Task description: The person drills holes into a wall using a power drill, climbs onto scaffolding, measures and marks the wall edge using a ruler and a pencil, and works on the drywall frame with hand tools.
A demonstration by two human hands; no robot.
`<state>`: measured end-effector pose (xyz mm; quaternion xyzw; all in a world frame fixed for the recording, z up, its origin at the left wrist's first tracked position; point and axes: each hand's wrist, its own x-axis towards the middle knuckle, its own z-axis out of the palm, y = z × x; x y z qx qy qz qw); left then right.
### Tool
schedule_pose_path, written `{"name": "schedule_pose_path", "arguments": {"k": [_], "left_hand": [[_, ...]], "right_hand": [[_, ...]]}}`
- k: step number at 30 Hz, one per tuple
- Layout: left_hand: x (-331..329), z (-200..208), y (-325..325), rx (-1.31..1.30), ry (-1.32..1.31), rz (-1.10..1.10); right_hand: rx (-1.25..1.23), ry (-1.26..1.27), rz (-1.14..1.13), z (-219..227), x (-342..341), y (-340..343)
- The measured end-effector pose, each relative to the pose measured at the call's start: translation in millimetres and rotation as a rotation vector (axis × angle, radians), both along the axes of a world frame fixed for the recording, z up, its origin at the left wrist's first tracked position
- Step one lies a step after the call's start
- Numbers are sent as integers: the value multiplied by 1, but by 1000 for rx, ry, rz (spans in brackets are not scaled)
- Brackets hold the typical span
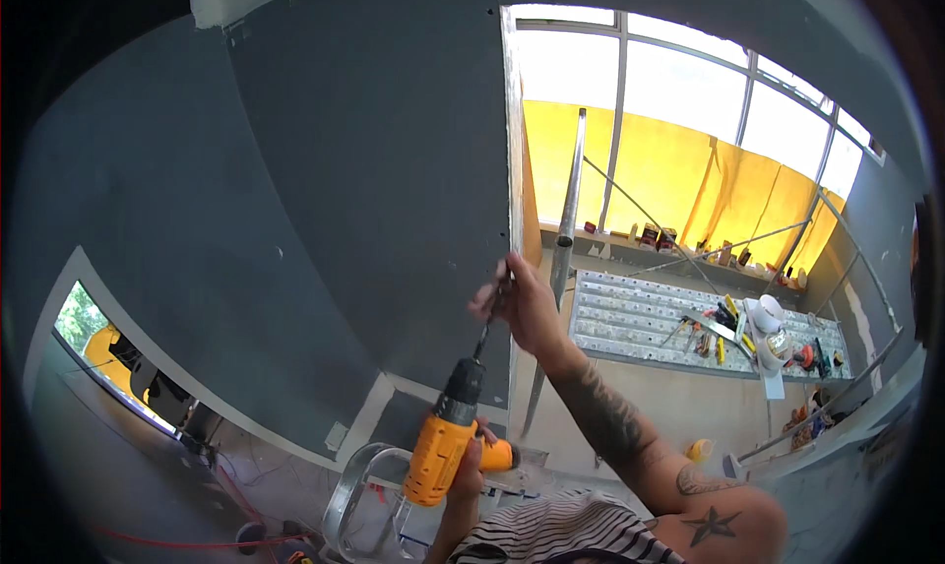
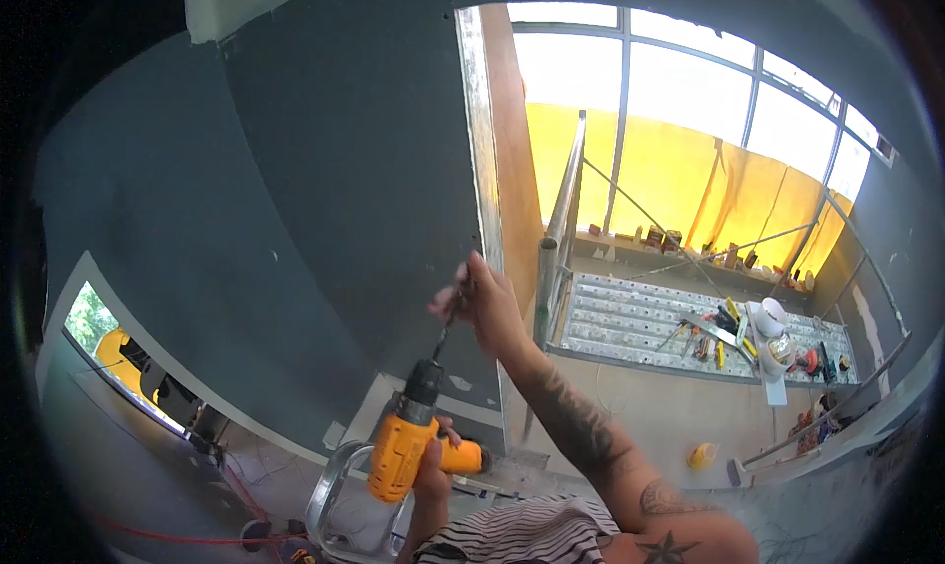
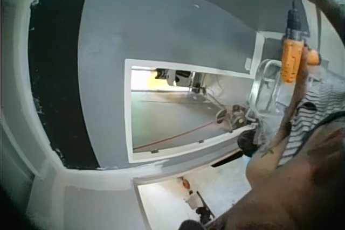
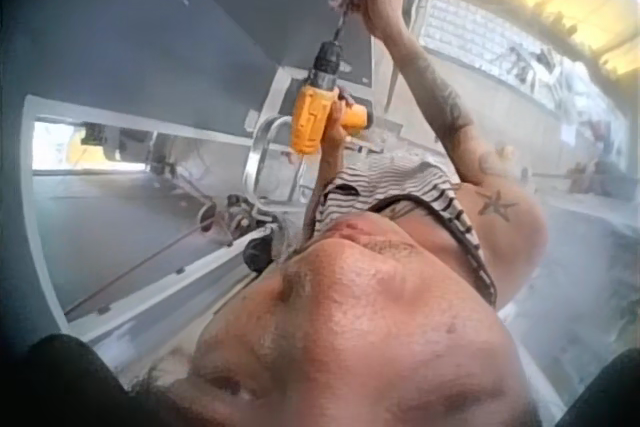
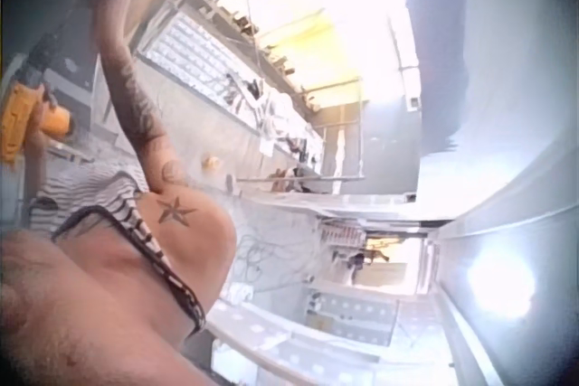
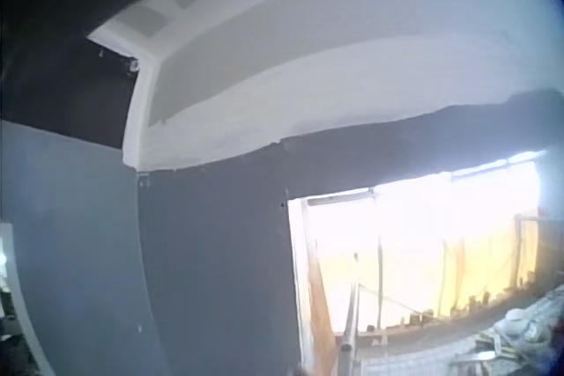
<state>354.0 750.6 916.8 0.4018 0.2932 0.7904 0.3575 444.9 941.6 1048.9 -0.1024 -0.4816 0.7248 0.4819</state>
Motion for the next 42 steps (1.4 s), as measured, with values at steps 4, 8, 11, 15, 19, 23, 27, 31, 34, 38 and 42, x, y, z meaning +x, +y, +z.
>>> {"name": "schedule_pose_path", "arguments": {"k": [4,8,11,15,19,23,27,31,34,38,42], "left_hand": [[-24,53,15,129,50,57],[-46,118,26,137,139,106],[-49,168,32,114,249,155],[-60,192,35,67,326,213],[-63,190,40,13,359,240],[-64,188,42,17,372,228],[-64,190,47,24,376,219],[-65,189,52,16,364,243],[-68,190,51,6,305,210],[-72,210,44,-19,450,215],[-95,217,48,9,672,176]], "right_hand": [[151,-53,-65,53,-10,0],[614,-96,-711,51,17,85],[764,-529,-911,56,45,150],[804,-638,-589,74,26,182],[921,-536,-448,74,18,181],[848,-597,-581,76,15,171],[861,-570,-604,71,15,185],[859,-519,-606,65,12,196],[820,-570,-578,65,14,197],[866,-622,-612,65,17,193],[778,-550,-352,76,34,181]]}}
